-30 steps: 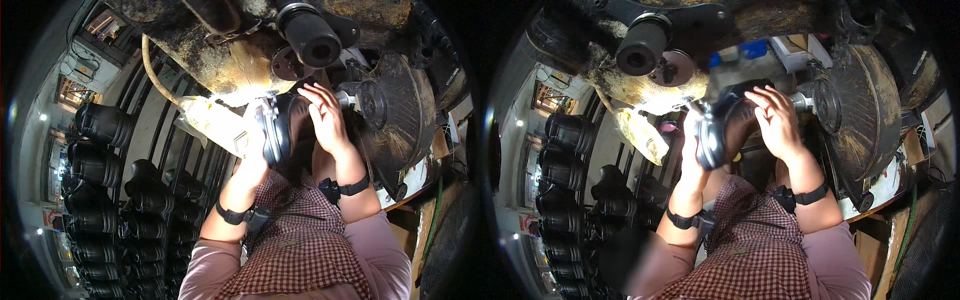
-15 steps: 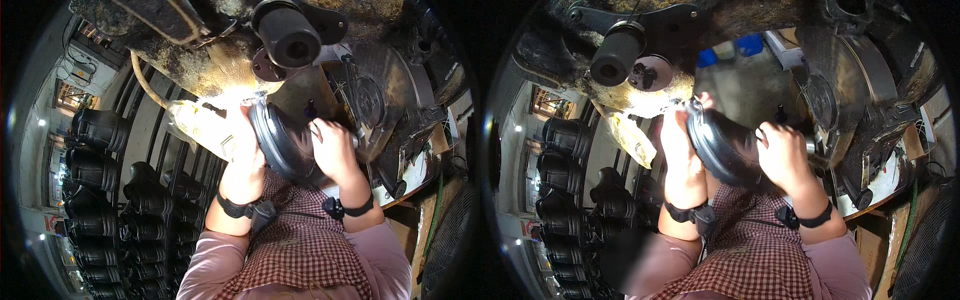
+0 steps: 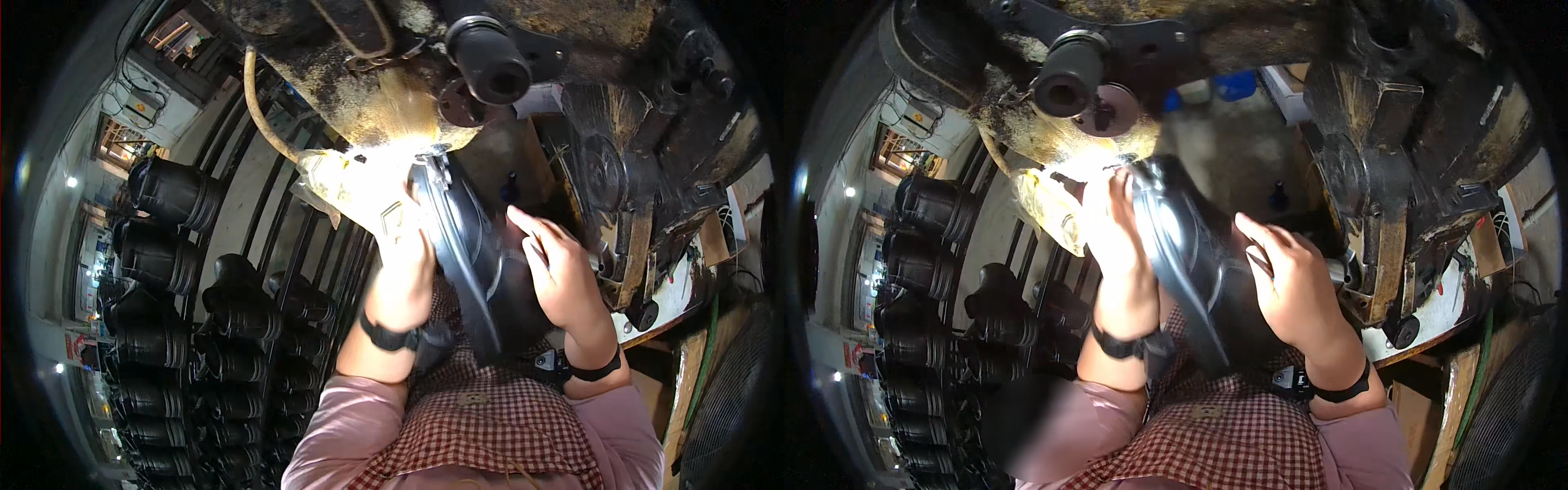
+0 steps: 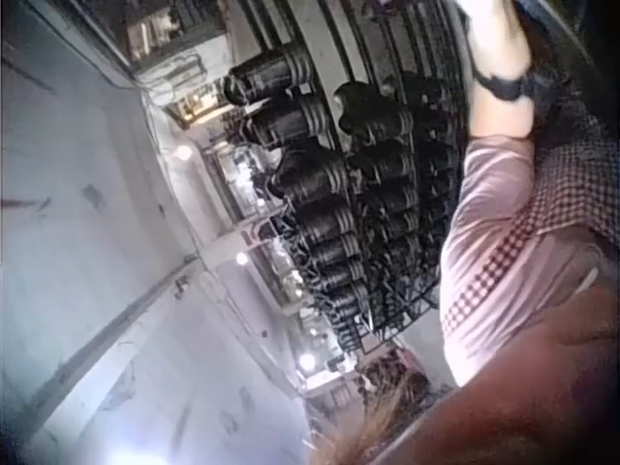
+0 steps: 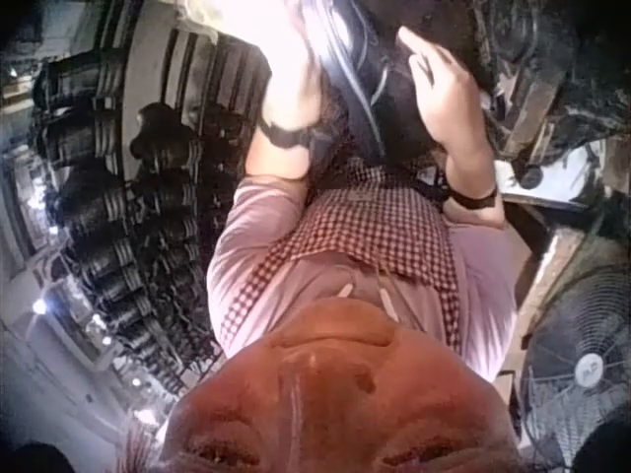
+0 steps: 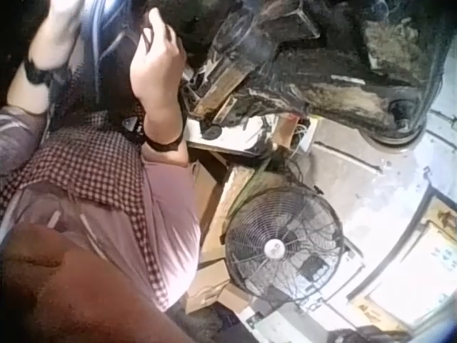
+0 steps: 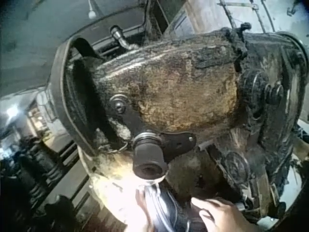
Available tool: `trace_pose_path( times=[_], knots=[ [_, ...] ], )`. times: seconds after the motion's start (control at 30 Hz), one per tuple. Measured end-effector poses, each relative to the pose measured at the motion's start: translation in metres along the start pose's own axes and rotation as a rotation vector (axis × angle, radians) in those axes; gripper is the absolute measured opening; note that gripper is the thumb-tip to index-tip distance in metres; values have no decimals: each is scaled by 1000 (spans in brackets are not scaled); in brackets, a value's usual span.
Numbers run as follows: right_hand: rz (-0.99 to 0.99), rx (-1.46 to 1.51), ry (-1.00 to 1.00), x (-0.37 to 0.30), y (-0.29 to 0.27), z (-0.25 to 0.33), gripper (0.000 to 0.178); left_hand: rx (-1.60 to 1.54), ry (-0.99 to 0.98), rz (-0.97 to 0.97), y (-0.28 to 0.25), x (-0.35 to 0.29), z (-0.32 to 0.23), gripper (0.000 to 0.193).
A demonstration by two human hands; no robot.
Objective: The recorder is assembling and finishing shoes using industrial machinery, including trimming thread, oiling components, and lasting shoes on a machine.
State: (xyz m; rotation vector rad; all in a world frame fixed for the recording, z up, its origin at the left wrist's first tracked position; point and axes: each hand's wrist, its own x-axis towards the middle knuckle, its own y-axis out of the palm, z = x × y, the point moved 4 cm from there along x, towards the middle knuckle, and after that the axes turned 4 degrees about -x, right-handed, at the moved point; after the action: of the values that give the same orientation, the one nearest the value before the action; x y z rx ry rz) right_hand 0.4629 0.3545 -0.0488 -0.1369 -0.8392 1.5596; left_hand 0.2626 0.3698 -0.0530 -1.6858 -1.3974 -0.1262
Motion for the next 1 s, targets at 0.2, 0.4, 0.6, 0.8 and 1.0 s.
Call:
trace_pose_path(
  times=[0.2,0.4,0.6,0.8,1.0],
  knots=[
    [-133,245,-28,-5,8,-8,27,-857,-395,-375,55,-66,-27,102],
    [-66,655,181,-6,8,-1,32,-881,-497,-477,31,-37,-40,90],
    [-104,588,42,-13,15,-5,34,-885,-544,-440,8,-37,-20,67],
    [-46,265,13,-17,15,-2,39,-845,-444,-368,-8,-10,4,55],
    [-38,216,14,-16,26,-11,40,-741,-573,-391,-18,6,10,59]
  ],
)
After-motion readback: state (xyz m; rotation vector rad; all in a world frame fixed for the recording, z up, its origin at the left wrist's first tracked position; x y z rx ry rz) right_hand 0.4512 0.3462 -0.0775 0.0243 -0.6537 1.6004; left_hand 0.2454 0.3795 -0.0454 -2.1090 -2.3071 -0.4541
